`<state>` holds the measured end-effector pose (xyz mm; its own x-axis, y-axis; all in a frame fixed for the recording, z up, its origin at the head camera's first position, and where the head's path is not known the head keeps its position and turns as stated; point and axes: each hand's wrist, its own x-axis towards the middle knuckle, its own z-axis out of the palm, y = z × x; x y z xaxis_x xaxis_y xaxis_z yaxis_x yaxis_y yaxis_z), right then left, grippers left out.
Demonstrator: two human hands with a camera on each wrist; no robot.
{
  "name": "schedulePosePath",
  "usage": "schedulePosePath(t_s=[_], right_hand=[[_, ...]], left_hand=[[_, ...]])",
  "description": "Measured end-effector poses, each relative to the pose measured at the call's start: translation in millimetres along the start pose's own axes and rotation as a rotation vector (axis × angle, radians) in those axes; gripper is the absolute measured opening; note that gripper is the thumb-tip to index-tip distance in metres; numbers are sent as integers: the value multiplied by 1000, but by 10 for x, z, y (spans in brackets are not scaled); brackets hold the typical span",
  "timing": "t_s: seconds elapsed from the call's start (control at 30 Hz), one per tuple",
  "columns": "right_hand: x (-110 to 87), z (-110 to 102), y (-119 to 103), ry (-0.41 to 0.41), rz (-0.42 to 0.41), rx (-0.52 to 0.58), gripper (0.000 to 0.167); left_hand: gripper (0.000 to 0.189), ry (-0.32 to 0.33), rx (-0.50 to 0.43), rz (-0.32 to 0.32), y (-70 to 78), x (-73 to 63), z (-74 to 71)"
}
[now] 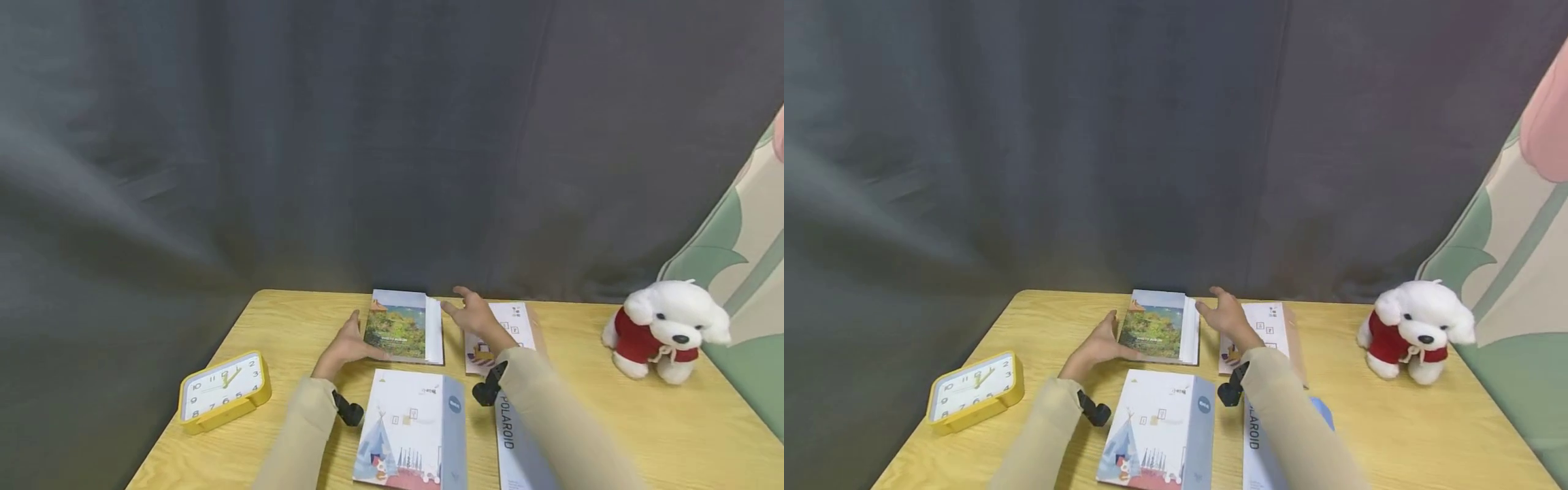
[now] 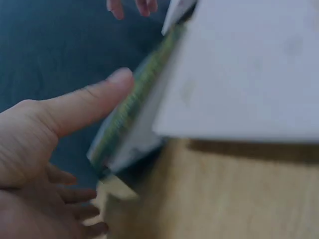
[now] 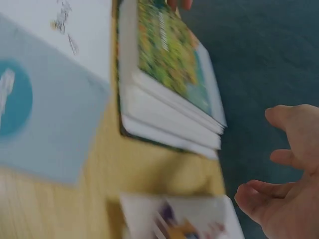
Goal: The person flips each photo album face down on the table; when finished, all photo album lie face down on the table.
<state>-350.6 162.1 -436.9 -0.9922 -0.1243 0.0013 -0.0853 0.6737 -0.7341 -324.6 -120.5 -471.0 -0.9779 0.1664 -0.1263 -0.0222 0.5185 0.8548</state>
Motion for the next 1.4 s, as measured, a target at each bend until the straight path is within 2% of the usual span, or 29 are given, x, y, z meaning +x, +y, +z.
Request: schedulePosePath(t_s=[0.1, 0.2, 0.33, 0.43, 0.6, 0.8, 1.07, 1.2, 1.4], right_hand=[[33, 181, 47, -27, 34, 35, 67], [22, 279, 149, -24, 77, 56, 69], [21, 342, 225, -8, 125, 84, 70], [27, 337, 223, 6, 138, 106, 68], [8, 331, 192, 25, 115, 118, 59], [-14, 401, 160, 64, 120, 116, 46], [-5, 407, 85, 73, 218, 176, 58], [-14, 397, 63, 71, 229, 220, 60], [-10, 395, 68, 64, 233, 325, 61]], left_hand=[[124, -17, 24, 15, -81, 17, 79], [119, -18, 69, 39, -85, 50, 220], [112, -13, 134, 59, -84, 69, 362], [104, 7, 143, 92, -84, 88, 409], [97, -3, 29, 124, -88, 82, 419], [97, -83, -109, 141, -72, 81, 376], [98, -144, -288, 133, 111, 110, 345], [100, -156, -324, 151, 165, 103, 358], [102, -136, -379, 207, 229, 70, 389]])
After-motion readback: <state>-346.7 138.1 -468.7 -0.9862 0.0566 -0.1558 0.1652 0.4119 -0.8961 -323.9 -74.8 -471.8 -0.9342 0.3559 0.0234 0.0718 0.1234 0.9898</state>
